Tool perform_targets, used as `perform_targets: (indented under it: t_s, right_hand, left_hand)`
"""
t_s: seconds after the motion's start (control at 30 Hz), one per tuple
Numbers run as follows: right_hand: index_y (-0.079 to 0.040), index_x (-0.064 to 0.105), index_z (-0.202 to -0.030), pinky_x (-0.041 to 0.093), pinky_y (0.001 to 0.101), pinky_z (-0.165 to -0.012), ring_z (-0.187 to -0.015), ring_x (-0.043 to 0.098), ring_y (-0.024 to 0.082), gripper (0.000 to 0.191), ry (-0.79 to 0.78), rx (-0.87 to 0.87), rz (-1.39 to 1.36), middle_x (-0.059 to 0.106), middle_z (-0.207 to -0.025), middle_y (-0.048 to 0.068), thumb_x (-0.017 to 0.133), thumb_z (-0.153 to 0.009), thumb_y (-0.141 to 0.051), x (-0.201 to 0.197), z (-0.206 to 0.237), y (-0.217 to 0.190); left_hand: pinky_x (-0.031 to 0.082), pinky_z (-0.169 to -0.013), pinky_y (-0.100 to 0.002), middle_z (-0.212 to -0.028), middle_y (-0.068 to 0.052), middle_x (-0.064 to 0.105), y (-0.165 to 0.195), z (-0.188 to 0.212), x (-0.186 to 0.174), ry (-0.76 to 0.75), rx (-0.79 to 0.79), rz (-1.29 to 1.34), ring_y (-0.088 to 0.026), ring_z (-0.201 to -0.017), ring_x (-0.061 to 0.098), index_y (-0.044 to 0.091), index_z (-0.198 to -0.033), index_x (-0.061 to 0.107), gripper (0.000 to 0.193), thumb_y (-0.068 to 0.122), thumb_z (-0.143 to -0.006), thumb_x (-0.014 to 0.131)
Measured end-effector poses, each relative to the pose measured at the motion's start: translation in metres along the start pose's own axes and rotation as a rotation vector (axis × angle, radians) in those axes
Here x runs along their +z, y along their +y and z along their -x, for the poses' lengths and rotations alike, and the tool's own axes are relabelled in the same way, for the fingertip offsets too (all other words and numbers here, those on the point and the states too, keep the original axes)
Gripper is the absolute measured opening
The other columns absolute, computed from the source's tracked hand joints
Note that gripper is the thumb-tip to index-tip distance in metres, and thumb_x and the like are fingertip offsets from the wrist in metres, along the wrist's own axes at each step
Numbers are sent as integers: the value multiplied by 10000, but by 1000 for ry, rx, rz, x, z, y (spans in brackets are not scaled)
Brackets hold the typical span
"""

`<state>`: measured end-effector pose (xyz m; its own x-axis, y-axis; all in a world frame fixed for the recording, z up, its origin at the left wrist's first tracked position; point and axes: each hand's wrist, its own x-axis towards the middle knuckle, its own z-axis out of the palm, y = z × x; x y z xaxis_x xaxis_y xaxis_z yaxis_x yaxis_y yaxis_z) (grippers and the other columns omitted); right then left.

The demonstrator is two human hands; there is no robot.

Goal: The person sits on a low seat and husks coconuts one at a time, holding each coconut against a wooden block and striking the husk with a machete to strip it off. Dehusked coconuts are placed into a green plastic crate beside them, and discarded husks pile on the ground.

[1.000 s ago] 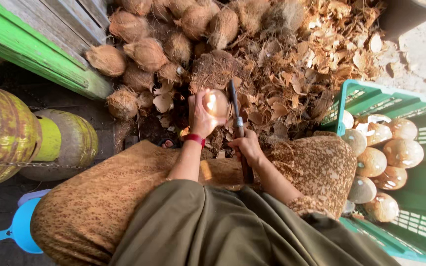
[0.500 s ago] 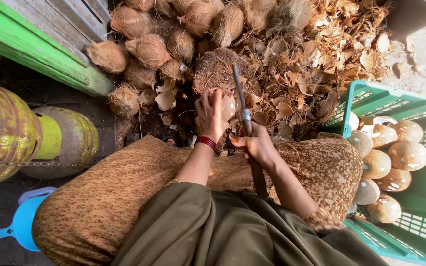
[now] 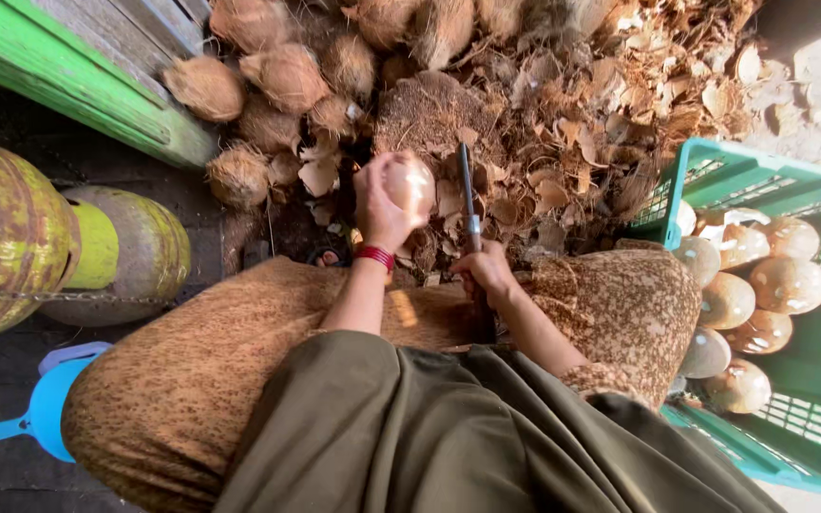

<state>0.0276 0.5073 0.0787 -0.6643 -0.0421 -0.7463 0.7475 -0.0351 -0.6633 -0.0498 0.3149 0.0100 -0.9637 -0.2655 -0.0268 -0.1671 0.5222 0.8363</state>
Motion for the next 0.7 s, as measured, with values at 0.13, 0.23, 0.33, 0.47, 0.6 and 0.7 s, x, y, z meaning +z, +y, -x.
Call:
perform_targets:
  t_s: [0.13,0.23,0.33,0.47,0.6,0.7]
  right_hand:
    - [-76,549,-783,423,307,-383,-447,509,121,213,130,-231,226,573,-621,33,716,-781,55,-9,2,-18]
    - [-79,543,-795,436,317,-381,-437,512,131,214,86,-212,285,598,-615,33,720,-783,40,-14,3,-18]
    - [-68,526,-813,395,326,-367,-418,490,162,223,-36,-68,270,562,-592,64,714,-792,48,-15,0,-9]
    - [-10,558,-807,393,317,-368,-421,487,155,180,-93,-15,194,546,-586,57,735,-817,21,-9,-1,-4]
    - [-44,523,-822,403,323,-383,-429,498,155,215,-44,-150,231,537,-586,35,729,-806,15,-3,17,-23]
    - [-62,537,-832,450,324,-423,-470,509,147,190,-5,-360,298,556,-610,36,719,-823,-10,-2,39,-44]
  left_hand:
    - [524,-1028,-585,-1497,-112,448,-14,-27,-18,-176,-64,642,-343,-1355,499,328,-1433,365,1244,98,-384,994]
    - [531,-1058,-603,-1506,-118,419,-6,-29,-30,-397,-101,597,-351,-1373,478,335,-1479,369,1254,101,-392,948]
    - [437,-1165,-556,-1497,-151,358,15,-27,-30,-255,30,173,-376,-1386,447,342,-1538,322,1297,95,-443,971]
    - [488,-1106,-537,-1427,-162,373,38,-13,-23,-180,-122,49,-373,-1304,504,304,-1468,308,1247,237,-455,1032]
    - [568,-1041,-529,-1387,-84,547,47,-21,-30,-219,105,-103,-344,-1280,588,296,-1373,401,1098,262,-457,1006]
    - [536,-966,-560,-1362,-162,488,51,-25,-28,-170,262,-171,-414,-1225,539,286,-1356,401,1220,255,-326,1054]
